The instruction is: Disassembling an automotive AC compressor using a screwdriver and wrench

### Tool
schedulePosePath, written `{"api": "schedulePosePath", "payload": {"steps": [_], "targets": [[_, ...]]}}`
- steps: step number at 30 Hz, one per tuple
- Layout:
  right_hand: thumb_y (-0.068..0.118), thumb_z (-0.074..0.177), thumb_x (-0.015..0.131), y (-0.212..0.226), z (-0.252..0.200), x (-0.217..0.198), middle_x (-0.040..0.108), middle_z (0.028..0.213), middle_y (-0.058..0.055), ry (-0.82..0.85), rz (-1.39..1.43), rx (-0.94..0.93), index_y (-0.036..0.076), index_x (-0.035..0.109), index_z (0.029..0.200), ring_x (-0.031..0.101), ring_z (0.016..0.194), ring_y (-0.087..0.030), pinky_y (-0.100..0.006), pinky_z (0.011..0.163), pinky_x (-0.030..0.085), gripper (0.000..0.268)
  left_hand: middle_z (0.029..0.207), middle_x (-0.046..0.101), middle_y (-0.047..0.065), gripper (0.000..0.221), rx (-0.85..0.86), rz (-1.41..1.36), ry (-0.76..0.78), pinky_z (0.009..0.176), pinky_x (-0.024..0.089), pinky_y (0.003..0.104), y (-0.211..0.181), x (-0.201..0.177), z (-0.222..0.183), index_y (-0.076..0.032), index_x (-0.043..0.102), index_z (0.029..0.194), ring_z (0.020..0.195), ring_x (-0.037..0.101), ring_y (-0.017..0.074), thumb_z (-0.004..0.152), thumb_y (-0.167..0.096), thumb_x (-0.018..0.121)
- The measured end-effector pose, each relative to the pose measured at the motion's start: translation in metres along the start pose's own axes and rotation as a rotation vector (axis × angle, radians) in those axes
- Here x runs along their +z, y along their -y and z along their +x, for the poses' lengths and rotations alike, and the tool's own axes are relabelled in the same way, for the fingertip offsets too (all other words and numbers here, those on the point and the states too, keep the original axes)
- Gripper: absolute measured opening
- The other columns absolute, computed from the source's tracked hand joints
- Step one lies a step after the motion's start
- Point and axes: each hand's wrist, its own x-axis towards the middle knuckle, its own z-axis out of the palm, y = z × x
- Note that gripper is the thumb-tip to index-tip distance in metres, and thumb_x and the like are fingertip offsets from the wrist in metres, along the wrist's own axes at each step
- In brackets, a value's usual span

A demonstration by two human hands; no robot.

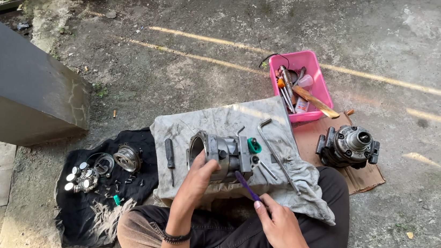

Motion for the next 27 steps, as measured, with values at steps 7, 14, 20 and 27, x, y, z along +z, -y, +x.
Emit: {"api": "schedulePosePath", "payload": {"steps": [7,14,20,27], "targets": [[0.033,0.097,0.056,0.0,-0.001,-0.002,0.062,0.057,-0.004,-0.022,0.065,-0.033,0.012,0.069,0.091,0.053,0.051,-0.02,-0.037,0.057,0.044,0.025,0.085,0.074,0.002,0.052,-0.144,0.376,-0.186,0.072,0.049,0.028,-0.05,0.013,-0.012,-0.01,0.079,0.108,0.078,0.065,0.0139,0.084,-0.053,0.063],[0.025,0.091,0.063,-0.003,-0.006,-0.016,0.062,0.055,-0.001,-0.039,0.127,-0.048,0.01,0.079,0.095,0.047,0.05,-0.015,-0.032,0.052,0.041,0.023,0.102,0.078,0.008,0.042,0.043,0.231,-0.108,0.084,0.055,0.035,-0.033,0.013,-0.017,-0.005,0.075,0.114,0.09,0.071,0.0188,0.088,-0.036,0.065],[0.02,0.091,0.066,-0.027,0.0,-0.017,0.057,0.054,0.001,-0.066,0.235,-0.138,0.007,0.081,0.091,0.041,0.049,-0.012,-0.03,0.049,0.037,0.02,0.099,0.071,0.01,0.038,0.243,0.414,-0.034,0.064,0.053,0.028,-0.047,0.003,-0.021,0.001,0.068,0.118,0.076,0.066,0.0177,0.088,-0.022,0.071],[0.018,0.088,0.067,-0.025,0.014,-0.017,0.065,0.064,0.001,-0.099,0.304,-0.167,0.004,0.077,0.094,0.047,0.056,-0.011,-0.027,0.054,0.039,0.019,0.107,0.075,0.015,0.046,0.554,0.581,0.113,0.08,0.054,0.036,-0.053,-0.033,0.002,0.005,0.067,0.121,0.09,0.067,0.0249,0.089,-0.028,0.072]]}}
